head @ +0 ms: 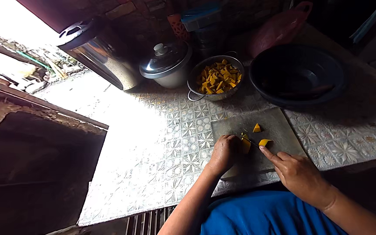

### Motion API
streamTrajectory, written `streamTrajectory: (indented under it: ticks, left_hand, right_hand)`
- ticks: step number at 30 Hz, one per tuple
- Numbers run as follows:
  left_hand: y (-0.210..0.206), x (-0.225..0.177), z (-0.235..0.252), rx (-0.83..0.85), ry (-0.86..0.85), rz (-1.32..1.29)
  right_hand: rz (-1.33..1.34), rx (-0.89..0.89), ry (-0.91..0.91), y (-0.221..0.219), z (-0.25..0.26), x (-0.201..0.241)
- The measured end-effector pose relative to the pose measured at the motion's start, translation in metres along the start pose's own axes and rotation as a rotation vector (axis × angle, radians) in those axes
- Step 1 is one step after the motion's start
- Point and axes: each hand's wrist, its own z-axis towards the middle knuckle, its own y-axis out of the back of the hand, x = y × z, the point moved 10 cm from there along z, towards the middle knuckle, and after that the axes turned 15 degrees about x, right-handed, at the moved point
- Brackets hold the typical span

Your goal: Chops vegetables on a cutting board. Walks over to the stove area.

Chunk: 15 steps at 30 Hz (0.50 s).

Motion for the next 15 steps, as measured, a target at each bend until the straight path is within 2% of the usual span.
streamTrajectory:
  ticks: [5, 9, 13, 15]
  left_hand:
    - [-0.002, -0.001, 0.005, 0.092, -0.003, -0.001]
    - [-0.003, 0.0, -0.003, -0.054, -0.037, 0.029]
    - [-0.005, -0.004, -0.018, -0.252, -0.147, 0.069]
    - [-0.006, -0.004, -0.023, -0.295, -0.173, 0.065]
  right_hand:
    - [-0.007, 0.069, -0.001, -0.004, 0.001, 0.001]
    - [0.001, 0.09, 0.01, -0.005, -0.001, 0.0]
    - [-0.009, 0.17, 0.039, -0.004, 0.004, 0.003]
    - [-0.011, 0.208, 0.059, -0.004, 0.008, 0.006]
